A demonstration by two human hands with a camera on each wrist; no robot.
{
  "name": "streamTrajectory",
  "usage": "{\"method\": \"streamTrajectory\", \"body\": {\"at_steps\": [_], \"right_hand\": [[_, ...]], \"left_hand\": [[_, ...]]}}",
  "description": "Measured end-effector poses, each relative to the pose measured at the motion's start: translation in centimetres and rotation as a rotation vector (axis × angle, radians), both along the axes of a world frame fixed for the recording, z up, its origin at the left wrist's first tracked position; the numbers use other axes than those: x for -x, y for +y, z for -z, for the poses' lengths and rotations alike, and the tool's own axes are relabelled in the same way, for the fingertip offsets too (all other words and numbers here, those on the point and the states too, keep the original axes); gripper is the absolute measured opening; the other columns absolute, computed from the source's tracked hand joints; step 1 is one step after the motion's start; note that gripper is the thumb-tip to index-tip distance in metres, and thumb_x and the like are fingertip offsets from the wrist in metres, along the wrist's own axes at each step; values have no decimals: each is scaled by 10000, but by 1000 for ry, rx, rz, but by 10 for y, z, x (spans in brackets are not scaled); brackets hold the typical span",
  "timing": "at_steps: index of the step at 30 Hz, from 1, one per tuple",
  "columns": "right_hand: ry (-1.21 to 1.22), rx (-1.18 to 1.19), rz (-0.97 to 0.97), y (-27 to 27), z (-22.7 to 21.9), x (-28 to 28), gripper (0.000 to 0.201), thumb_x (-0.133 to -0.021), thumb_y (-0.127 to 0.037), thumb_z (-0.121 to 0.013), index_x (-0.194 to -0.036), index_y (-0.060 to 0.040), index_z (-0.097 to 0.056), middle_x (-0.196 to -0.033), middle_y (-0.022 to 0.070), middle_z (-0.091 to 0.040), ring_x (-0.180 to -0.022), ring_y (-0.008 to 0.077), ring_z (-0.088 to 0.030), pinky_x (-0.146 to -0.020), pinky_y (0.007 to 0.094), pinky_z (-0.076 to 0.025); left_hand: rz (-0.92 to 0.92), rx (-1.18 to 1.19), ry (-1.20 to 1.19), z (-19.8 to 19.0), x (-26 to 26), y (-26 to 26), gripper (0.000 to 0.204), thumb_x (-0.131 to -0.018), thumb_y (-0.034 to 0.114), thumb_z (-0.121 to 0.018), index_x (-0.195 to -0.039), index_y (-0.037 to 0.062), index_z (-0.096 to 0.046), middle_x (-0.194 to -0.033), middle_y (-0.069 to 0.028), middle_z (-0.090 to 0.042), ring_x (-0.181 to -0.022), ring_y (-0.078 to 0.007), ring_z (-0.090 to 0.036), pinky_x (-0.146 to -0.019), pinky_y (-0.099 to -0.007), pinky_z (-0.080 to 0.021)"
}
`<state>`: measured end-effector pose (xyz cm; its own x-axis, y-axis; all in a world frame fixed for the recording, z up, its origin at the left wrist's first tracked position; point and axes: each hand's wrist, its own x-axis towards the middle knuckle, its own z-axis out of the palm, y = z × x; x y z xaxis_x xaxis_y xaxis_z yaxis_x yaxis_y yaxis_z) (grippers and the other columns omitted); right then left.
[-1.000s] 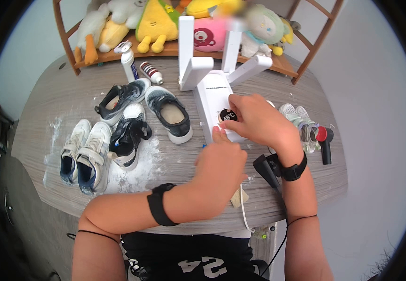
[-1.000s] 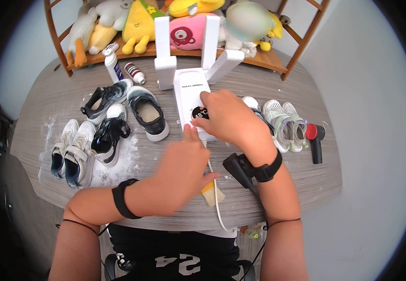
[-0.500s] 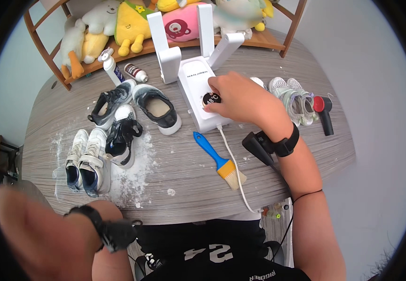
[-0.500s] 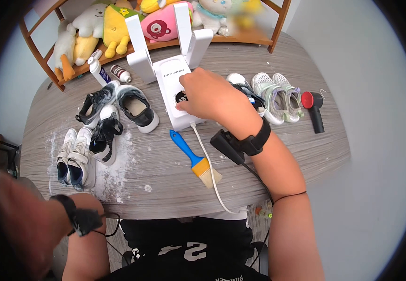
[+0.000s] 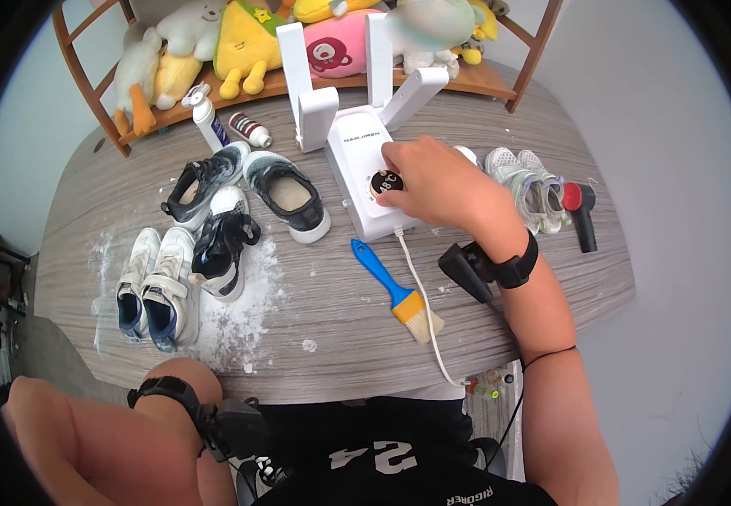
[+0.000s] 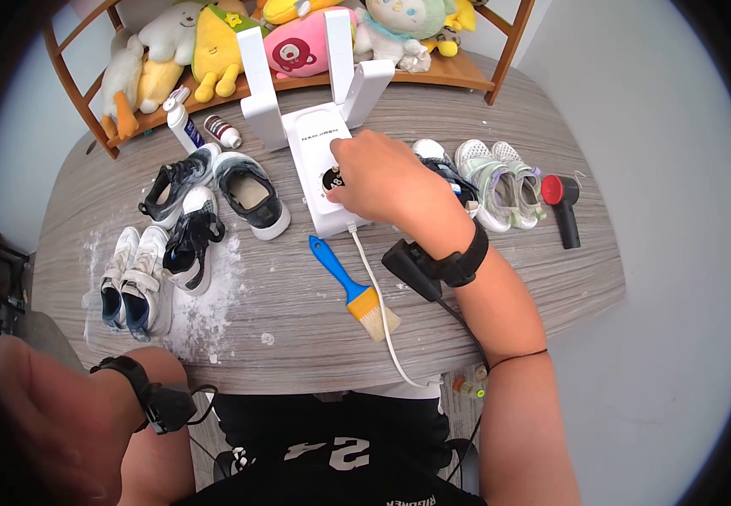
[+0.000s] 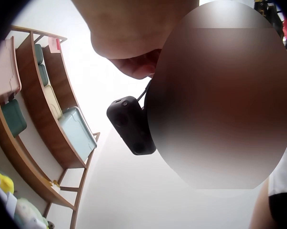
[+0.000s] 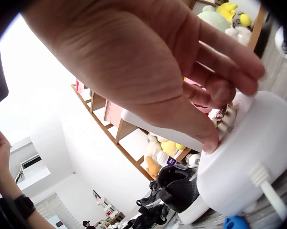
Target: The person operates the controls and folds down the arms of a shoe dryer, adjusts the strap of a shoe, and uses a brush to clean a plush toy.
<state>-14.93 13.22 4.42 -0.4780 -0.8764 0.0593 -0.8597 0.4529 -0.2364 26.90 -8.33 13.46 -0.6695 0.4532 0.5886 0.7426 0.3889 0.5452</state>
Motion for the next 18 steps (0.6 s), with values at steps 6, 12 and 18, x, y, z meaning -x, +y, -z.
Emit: {"method": "streamTrajectory", "body": {"at_steps": [6,12,18], "right_hand": [[-6,-110,95,-8,-4,-8,432,-888,-342,-833,-1024,52,-721,-926,256,-747,-920,429,-737,-856,491,-582],[-62,-115,54,-6,-12,-7,407,-903,-350,-818,-1007,38,-751,-987,244,-769,-980,418,-756,-887,491,-604],[-42,-74,45,-5,3,0,461,-882,-424,-822,-1001,17,-758,-1013,248,-766,-1009,412,-752,-906,486,-603]], "left_hand": [[234,-119,10,-27,88,42,553,-1135,478,-370,-1377,49,-623,-1566,-137,-570,-1465,-273,-511,-1270,-477,-373],[-84,-524,-60,7,190,44,294,-1073,300,-532,-1041,30,-646,-1012,-77,-602,-909,-172,-565,-831,-349,-429],[-482,-416,-498,57,253,81,164,-1011,163,-682,-985,4,-714,-741,-40,-682,-716,-127,-701,-628,-244,-490]]}}
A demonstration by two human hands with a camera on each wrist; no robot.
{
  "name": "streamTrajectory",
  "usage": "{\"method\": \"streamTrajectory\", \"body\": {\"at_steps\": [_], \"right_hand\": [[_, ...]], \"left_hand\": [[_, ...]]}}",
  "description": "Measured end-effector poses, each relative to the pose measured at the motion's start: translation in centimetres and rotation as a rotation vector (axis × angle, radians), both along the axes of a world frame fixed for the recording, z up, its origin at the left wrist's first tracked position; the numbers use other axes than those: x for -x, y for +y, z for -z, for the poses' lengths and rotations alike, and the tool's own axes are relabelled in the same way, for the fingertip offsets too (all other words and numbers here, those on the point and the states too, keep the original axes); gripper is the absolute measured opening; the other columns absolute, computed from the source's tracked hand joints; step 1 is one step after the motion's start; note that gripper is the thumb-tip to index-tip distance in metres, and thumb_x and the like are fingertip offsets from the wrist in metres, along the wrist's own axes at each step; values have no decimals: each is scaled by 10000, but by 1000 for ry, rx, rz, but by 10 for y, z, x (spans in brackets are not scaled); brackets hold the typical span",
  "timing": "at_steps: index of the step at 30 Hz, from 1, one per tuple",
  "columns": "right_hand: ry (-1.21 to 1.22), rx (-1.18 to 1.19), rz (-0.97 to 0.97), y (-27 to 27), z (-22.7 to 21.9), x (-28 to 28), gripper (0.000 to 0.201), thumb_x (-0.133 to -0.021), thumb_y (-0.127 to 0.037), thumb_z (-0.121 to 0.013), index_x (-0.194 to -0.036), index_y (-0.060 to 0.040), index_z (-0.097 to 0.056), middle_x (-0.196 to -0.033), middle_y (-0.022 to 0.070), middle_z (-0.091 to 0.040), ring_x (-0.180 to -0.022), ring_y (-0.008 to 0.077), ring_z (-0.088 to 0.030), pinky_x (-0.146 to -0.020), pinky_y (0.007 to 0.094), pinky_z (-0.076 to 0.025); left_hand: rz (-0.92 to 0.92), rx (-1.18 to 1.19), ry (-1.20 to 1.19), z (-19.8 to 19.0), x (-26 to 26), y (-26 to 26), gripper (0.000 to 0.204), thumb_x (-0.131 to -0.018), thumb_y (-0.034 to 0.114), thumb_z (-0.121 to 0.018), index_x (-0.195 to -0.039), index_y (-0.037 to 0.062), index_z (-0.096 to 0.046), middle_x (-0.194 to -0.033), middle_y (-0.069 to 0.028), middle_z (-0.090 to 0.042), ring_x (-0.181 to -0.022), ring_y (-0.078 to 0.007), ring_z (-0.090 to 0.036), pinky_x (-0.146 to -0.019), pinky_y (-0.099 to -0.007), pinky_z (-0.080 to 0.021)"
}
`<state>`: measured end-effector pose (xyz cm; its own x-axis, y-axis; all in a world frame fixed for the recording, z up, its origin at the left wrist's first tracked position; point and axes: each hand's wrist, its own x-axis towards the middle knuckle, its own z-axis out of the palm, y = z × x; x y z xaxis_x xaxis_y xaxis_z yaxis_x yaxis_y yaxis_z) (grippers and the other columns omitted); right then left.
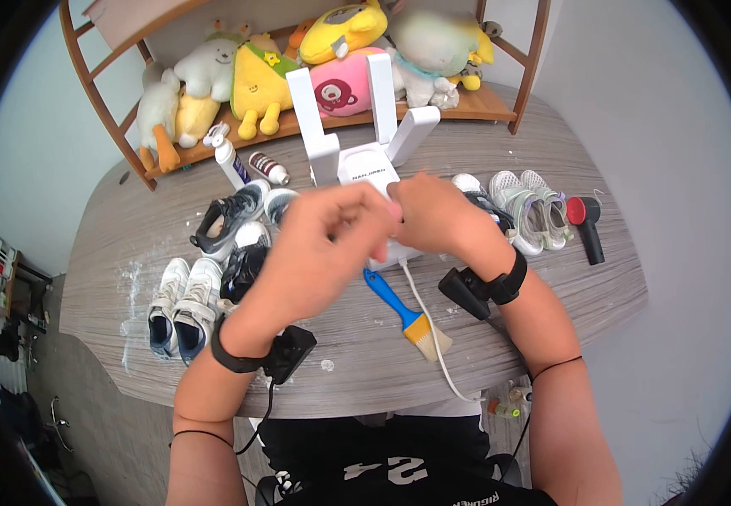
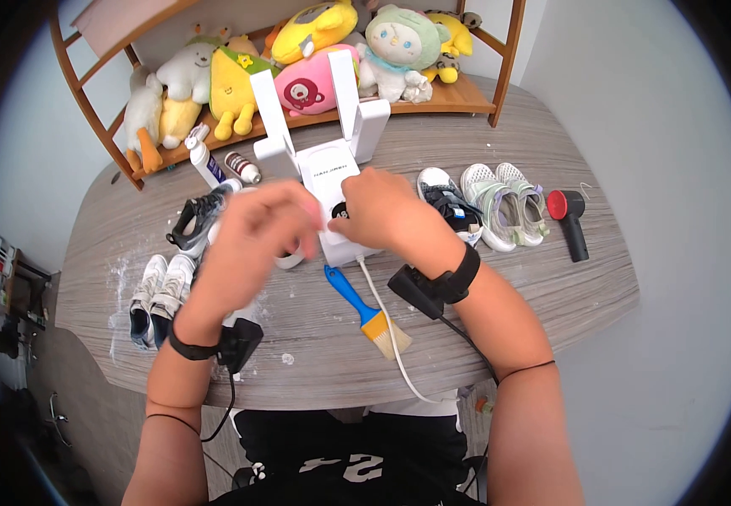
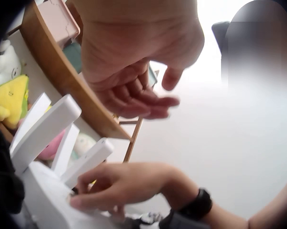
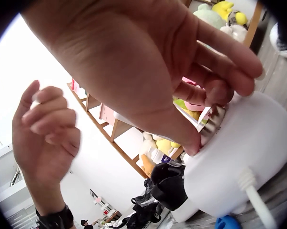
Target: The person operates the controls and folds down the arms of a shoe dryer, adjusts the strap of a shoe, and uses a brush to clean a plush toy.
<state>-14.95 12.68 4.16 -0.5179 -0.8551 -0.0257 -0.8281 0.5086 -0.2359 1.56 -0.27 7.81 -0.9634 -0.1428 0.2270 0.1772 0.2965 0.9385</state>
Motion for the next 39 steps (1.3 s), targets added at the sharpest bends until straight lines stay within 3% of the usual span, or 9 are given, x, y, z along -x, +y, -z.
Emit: {"method": "streamTrajectory", "body": {"at_steps": [4,7,16,20,25,32,35,37,39], "right_hand": [[-26,69,-48,-4,9,-3,446,-875,-411,-799,-932,28,-745,-897,253,-760,-882,439,-753,-823,508,-605],[-46,92,-36,-6,6,-9,487,-882,-434,-785,-918,52,-762,-868,266,-753,-859,439,-755,-821,500,-609],[27,117,3,-11,7,-13,520,-890,-460,-749,-852,57,-787,-792,274,-741,-800,431,-756,-768,495,-618],[12,97,1,-12,5,-12,533,-901,-462,-737,-849,67,-781,-764,277,-728,-779,429,-753,-762,497,-618],[10,91,-39,-8,4,-14,557,-916,-480,-740,-847,73,-769,-795,271,-732,-797,436,-746,-772,500,-610],[-4,80,-109,-4,9,-6,535,-927,-466,-750,-985,65,-734,-880,261,-741,-883,437,-733,-813,506,-585],[-62,-9,-38,-5,-3,-11,514,-902,-418,-787,-1057,65,-700,-933,251,-735,-927,434,-727,-820,497,-578],[18,133,-170,-5,-5,-13,488,-886,-282,-820,-1190,63,-656,-1188,288,-719,-1064,401,-733,-869,480,-602],[16,198,-189,-2,-1,-20,456,-874,-201,-816,-1197,62,-632,-1143,260,-704,-1042,423,-717,-875,492,-580]], "left_hand": [[-81,369,-30,59,14,-6,342,-924,144,-799,-1220,31,-671,-1128,-72,-719,-1097,-183,-684,-940,-327,-532],[-96,444,-42,58,7,-15,613,-865,155,-847,-1388,41,-548,-1403,-143,-573,-1369,-282,-556,-1152,-413,-442],[-188,655,10,103,19,-16,834,-859,282,-870,-1531,-9,-470,-1633,-231,-432,-1551,-389,-390,-1260,-473,-341],[-207,791,99,108,25,-23,829,-871,324,-853,-1535,-24,-500,-1654,-260,-425,-1563,-397,-385,-1255,-473,-364],[-266,867,274,114,30,-29,711,-874,369,-839,-1409,-53,-633,-1467,-281,-621,-1406,-433,-572,-1132,-481,-504],[-303,809,238,119,29,-29,669,-856,351,-851,-1393,-5,-670,-1511,-206,-613,-1440,-367,-553,-1109,-447,-529],[-280,840,252,113,29,-30,714,-854,353,-852,-1437,1,-638,-1505,-208,-616,-1428,-375,-563,-1086,-453,-542],[-237,749,158,104,28,-28,842,-844,354,-858,-1538,7,-530,-1499,-218,-617,-1361,-412,-606,-1047,-472,-556],[-250,702,115,104,27,-28,938,-828,336,-867,-1593,14,-431,-1501,-211,-617,-1318,-427,-625,-1027,-483,-559]]}}
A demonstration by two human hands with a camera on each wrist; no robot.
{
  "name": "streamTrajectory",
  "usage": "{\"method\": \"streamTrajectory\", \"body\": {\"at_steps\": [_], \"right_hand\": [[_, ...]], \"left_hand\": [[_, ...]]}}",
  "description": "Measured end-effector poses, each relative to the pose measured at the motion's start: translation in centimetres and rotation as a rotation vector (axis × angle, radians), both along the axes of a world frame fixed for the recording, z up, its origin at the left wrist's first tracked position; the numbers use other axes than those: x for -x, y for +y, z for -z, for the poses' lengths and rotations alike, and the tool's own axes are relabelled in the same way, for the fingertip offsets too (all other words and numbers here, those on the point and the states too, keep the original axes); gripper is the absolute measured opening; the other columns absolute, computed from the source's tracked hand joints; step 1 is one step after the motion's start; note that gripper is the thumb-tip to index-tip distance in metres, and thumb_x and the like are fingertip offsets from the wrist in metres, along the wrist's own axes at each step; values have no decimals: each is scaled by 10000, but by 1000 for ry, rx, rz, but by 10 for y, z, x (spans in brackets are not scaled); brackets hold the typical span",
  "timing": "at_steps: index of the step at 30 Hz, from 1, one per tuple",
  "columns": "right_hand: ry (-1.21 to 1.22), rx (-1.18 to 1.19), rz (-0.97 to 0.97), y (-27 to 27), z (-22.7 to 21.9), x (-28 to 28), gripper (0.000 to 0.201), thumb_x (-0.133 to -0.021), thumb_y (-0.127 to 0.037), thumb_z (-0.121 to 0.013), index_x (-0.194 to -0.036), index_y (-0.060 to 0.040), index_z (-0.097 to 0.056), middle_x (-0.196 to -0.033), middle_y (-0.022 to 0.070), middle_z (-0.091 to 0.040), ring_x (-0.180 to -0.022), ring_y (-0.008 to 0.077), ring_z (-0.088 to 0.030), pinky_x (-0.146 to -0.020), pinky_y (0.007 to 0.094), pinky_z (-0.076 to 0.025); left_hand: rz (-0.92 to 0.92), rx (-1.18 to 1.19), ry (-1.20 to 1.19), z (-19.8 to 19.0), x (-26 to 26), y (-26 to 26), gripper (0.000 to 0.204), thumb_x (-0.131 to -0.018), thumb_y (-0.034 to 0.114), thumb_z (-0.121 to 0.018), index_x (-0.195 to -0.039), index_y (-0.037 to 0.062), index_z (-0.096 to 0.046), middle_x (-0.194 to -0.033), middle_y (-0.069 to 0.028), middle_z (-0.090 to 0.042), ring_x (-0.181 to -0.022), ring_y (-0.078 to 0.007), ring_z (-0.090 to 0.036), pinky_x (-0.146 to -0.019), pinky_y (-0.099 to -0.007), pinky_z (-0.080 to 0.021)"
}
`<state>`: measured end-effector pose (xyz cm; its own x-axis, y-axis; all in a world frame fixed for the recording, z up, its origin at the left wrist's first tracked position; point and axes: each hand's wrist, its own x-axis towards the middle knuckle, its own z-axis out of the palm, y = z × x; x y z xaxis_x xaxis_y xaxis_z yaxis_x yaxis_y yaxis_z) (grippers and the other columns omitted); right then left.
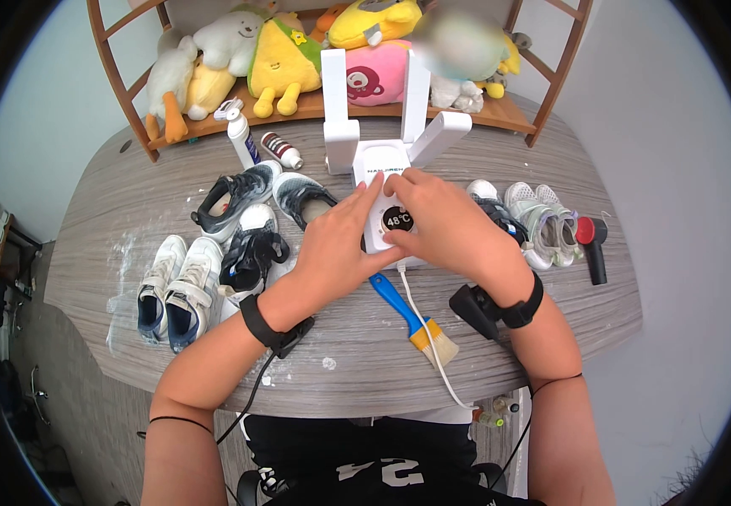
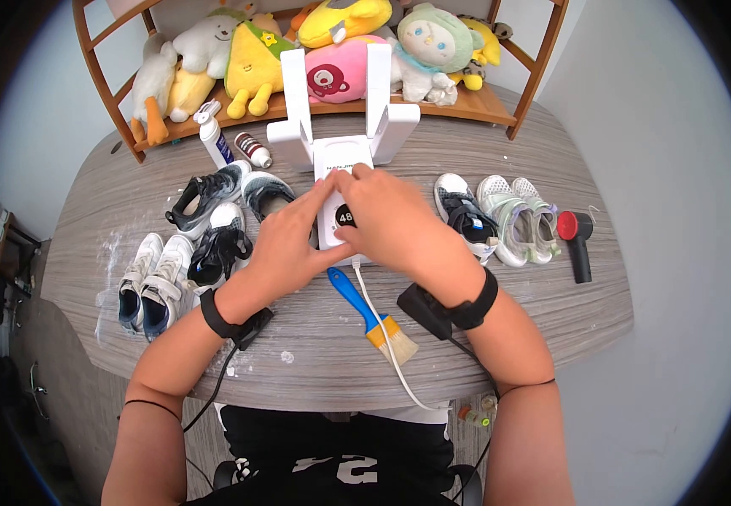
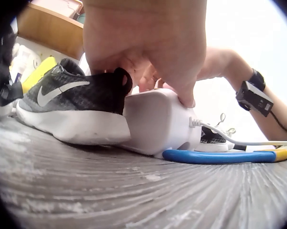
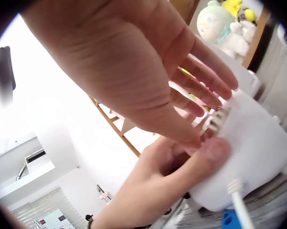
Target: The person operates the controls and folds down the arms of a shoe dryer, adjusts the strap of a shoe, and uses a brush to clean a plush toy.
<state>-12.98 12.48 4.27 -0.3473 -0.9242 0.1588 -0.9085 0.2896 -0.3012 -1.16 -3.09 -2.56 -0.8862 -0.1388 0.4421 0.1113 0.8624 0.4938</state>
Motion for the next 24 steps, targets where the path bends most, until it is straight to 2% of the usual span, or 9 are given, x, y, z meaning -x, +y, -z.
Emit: {"method": "streamTrajectory", "body": {"at_steps": [1,2,4,5,10,16,20,22,24], "right_hand": [[-10,62,-25,2,3,-5,439,-861,-120,-812,-1204,61,-607,-1099,232,-690,-1020,445,-700,-881,504,-558],[-11,56,-26,6,6,-12,439,-861,-120,-812,-1204,61,-607,-1099,232,-690,-1020,445,-700,-881,504,-558],[5,-46,-67,12,10,-25,429,-888,-21,-745,-1261,98,-568,-1144,268,-690,-1057,468,-692,-917,508,-560],[3,-50,-68,13,12,-29,429,-888,-21,-745,-1261,98,-568,-1144,268,-690,-1057,468,-692,-917,508,-560],[97,4,-117,14,11,-30,452,-909,16,-673,-1279,200,-489,-1154,390,-666,-1112,504,-677,-953,509,-566],[229,71,-145,14,17,-29,404,-927,6,-620,-1267,189,-500,-1098,387,-676,-1043,510,-689,-916,524,-563],[103,-12,-155,17,-1,-19,328,-909,14,-629,-1180,175,-537,-1015,361,-692,-958,512,-700,-844,532,-570],[9,-140,-94,17,-8,-16,242,-898,17,-632,-1090,146,-560,-931,323,-701,-877,501,-711,-771,531,-576],[64,-96,-91,16,-3,-18,221,-894,15,-637,-1066,137,-567,-913,316,-701,-849,495,-715,-752,527,-579]], "left_hand": [[-27,-55,-34,1,-1,0,1042,-811,319,-876,-1648,21,-333,-1503,-204,-617,-1275,-442,-644,-1006,-494,-562],[-27,-61,-35,4,-1,-1,1042,-811,319,-876,-1648,21,-333,-1503,-204,-617,-1275,-442,-644,-1006,-494,-562],[-7,-12,43,10,1,-4,1202,-776,348,-919,-1676,-10,-207,-1455,-216,-644,-1187,-432,-695,-955,-487,-594],[-8,-16,41,11,1,-4,1202,-776,348,-919,-1676,-10,-207,-1455,-216,-644,-1187,-432,-695,-955,-487,-594],[-9,-47,23,7,1,-4,1256,-743,327,-940,-1680,-14,-177,-1475,-216,-633,-1191,-433,-693,-977,-475,-586],[11,-94,19,9,2,-5,1286,-733,351,-953,-1678,-22,-164,-1479,-226,-629,-1209,-448,-683,-988,-483,-578],[1,-72,22,7,3,-3,1279,-745,370,-954,-1669,-41,-172,-1448,-255,-644,-1216,-457,-680,-983,-484,-578],[-1,-78,8,2,2,-1,1283,-745,377,-953,-1670,-39,-169,-1453,-257,-640,-1208,-457,-684,-981,-485,-578],[-14,-84,-23,2,3,-2,1284,-748,398,-951,-1669,-38,-170,-1461,-263,-632,-1189,-453,-696,-981,-485,-578]]}}
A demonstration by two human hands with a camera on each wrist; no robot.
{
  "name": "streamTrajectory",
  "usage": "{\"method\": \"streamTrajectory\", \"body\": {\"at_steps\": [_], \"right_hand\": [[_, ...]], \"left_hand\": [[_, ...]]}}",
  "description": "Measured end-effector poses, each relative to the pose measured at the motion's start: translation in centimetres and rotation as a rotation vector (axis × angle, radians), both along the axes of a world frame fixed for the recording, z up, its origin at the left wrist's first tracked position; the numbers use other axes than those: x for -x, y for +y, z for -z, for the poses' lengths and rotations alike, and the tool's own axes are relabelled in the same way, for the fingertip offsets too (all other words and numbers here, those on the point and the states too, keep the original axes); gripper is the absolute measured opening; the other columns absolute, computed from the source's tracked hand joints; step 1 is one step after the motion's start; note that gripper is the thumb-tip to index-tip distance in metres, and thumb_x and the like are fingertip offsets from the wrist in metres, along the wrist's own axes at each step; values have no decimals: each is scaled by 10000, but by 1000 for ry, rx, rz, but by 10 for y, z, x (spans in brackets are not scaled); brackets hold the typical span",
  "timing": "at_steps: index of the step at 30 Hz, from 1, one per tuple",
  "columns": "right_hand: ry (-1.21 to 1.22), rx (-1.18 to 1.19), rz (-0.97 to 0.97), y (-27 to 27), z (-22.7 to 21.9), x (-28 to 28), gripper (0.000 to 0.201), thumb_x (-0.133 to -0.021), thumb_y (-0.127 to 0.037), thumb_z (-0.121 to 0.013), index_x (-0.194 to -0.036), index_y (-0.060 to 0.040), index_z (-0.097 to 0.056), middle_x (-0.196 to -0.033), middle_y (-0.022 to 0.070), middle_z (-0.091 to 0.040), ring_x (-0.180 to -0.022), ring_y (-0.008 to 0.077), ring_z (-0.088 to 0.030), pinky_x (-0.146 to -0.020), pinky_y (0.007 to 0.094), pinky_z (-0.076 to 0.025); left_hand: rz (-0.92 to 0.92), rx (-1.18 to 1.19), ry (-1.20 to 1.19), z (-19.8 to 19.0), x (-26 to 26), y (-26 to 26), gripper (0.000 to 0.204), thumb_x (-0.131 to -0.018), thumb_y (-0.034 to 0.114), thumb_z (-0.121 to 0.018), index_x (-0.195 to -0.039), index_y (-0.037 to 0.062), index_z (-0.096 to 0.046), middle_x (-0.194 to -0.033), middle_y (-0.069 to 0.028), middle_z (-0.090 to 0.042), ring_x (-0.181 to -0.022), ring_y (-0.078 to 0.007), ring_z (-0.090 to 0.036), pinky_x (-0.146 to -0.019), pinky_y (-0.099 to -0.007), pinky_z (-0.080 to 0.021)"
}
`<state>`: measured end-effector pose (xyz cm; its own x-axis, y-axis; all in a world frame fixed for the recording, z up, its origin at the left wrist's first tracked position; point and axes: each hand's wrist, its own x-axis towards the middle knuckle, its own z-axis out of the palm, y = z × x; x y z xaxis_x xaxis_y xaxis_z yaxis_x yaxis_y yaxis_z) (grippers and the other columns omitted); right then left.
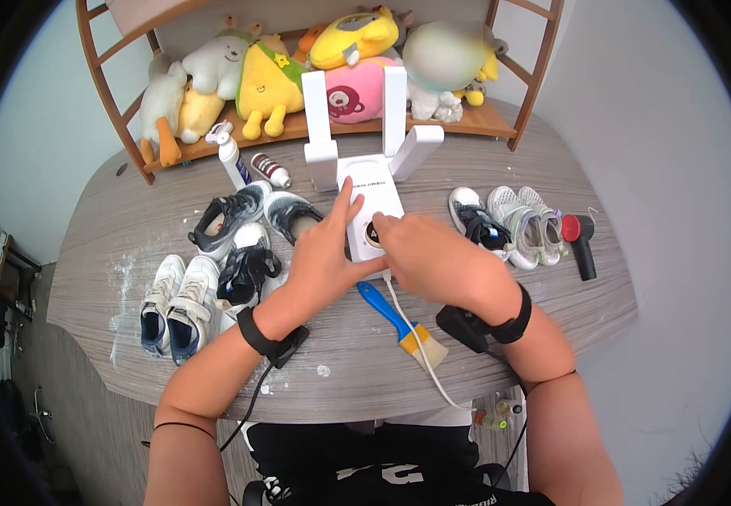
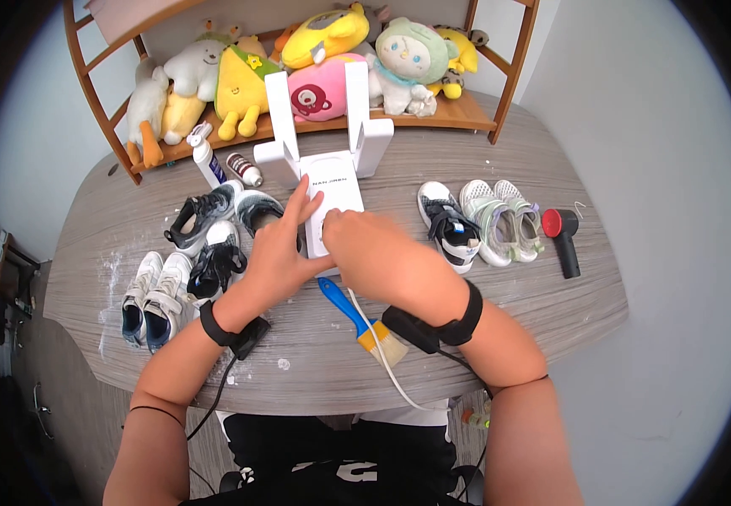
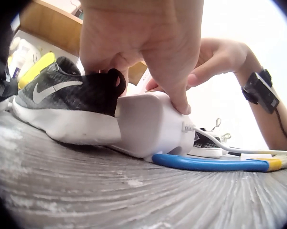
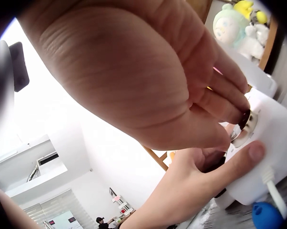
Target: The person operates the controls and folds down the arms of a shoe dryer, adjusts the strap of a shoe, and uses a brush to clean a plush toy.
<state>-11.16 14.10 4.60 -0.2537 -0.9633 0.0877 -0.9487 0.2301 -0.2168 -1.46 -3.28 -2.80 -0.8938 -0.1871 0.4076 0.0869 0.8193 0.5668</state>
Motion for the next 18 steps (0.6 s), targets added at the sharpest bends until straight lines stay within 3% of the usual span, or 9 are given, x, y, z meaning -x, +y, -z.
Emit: {"method": "streamTrajectory", "body": {"at_steps": [2,6,12,15,18], "right_hand": [[73,74,-30,1,7,-5,181,-895,9,-638,-1027,117,-574,-898,307,-704,-827,476,-725,-729,513,-584],[59,-1,7,6,-2,-15,175,-902,2,-631,-1024,115,-575,-891,304,-703,-831,475,-725,-726,506,-585],[45,84,31,9,0,-14,110,-908,-11,-632,-988,65,-627,-825,290,-688,-845,485,-707,-748,543,-566],[-12,-14,54,8,-6,-9,120,-905,-17,-637,-997,61,-633,-834,288,-691,-854,484,-703,-756,533,-568],[54,39,40,12,1,-10,150,-902,-17,-636,-1033,57,-635,-842,278,-695,-850,479,-703,-757,531,-568]], "left_hand": [[2,11,12,0,0,-1,1277,-749,400,-951,-1664,-42,-178,-1457,-265,-634,-1191,-452,-696,-984,-485,-576],[-1,18,27,2,-1,-1,1245,-747,401,-953,-1646,-53,-221,-1438,-262,-648,-1183,-453,-698,-986,-484,-575],[-2,48,59,7,1,-3,1171,-749,426,-946,-1604,-70,-317,-1411,-267,-663,-1149,-452,-709,-961,-474,-582],[1,44,93,11,0,-1,1136,-746,433,-945,-1581,-74,-364,-1414,-278,-654,-1130,-451,-713,-952,-469,-584],[4,35,107,9,3,-3,1135,-742,434,-945,-1579,-74,-369,-1411,-285,-654,-1137,-455,-710,-969,-467,-578]]}}
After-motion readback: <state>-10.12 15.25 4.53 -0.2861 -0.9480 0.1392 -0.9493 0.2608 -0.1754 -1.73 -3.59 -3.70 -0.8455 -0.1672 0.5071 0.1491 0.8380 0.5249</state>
